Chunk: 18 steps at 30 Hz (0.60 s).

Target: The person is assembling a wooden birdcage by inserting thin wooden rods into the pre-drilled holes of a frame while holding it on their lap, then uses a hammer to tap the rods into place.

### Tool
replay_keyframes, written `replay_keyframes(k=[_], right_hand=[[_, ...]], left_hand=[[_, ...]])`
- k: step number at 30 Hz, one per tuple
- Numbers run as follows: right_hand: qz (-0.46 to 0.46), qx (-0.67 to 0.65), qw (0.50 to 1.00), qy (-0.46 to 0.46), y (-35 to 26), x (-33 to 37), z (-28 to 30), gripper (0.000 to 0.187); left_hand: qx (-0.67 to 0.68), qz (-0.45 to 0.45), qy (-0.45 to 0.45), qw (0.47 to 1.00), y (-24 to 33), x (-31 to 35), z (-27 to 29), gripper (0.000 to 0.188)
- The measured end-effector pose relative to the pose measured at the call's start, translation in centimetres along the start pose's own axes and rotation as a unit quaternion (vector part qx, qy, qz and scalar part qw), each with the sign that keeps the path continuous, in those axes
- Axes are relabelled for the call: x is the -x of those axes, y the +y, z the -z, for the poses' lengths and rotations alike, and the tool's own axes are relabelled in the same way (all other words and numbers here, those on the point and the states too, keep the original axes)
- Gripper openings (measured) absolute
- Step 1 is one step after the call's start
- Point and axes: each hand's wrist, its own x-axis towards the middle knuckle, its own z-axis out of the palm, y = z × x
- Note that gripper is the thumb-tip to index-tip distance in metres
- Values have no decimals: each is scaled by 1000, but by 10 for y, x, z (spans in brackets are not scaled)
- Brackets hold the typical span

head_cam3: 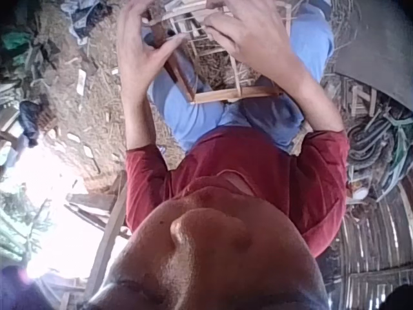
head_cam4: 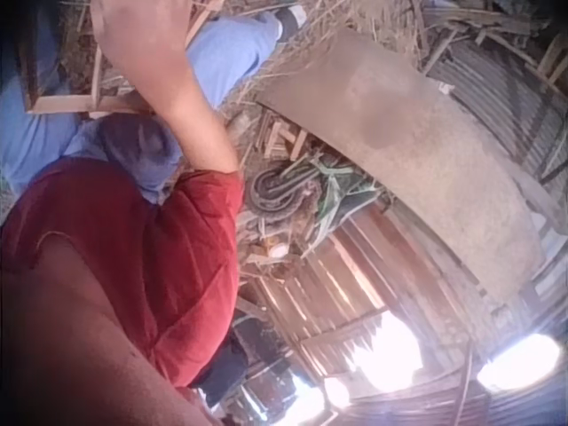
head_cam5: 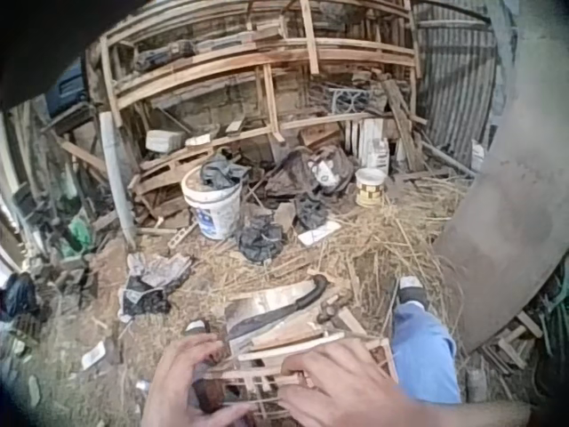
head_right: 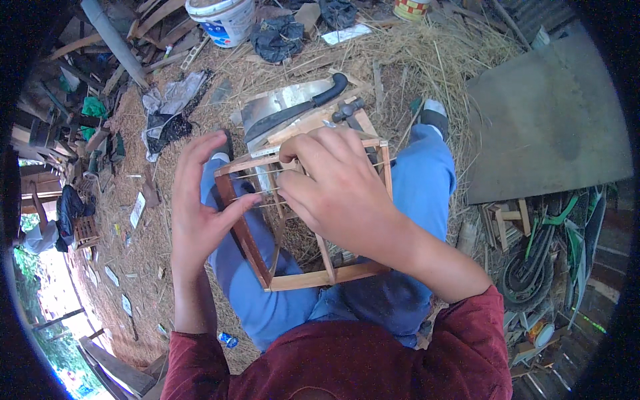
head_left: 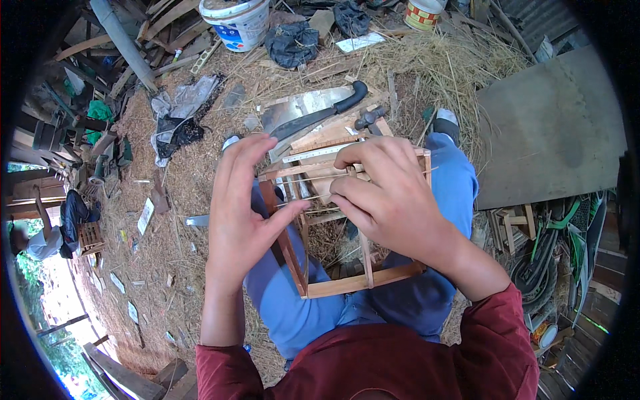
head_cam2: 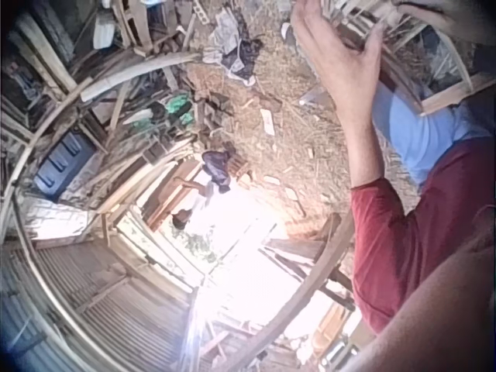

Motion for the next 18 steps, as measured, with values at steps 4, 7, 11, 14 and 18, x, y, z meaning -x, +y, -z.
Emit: replay_keyframes(k=[4, 7, 11, 14, 18], right_hand=[[-9, -4, 1000, 12, -2, -1, -8, 15], [-15, 3, 1000, 15, -2, 0, -10, 14], [-25, 1, 1000, 8, -3, 2, -10, 14], [-33, -6, 999, 1, -8, -1, -10, 15], [-22, -25, 999, 12, -12, -6, -13, 17]], left_hand=[[19, 54, 0, 998, 3, 8, -3, 84], [28, 54, -11, 998, 3, 12, -2, 81], [30, 21, -59, 998, -1, 11, 18, 75], [164, 64, -60, 983, -9, 15, 27, 62], [360, 147, 26, 921, -20, 10, 7, 42]])
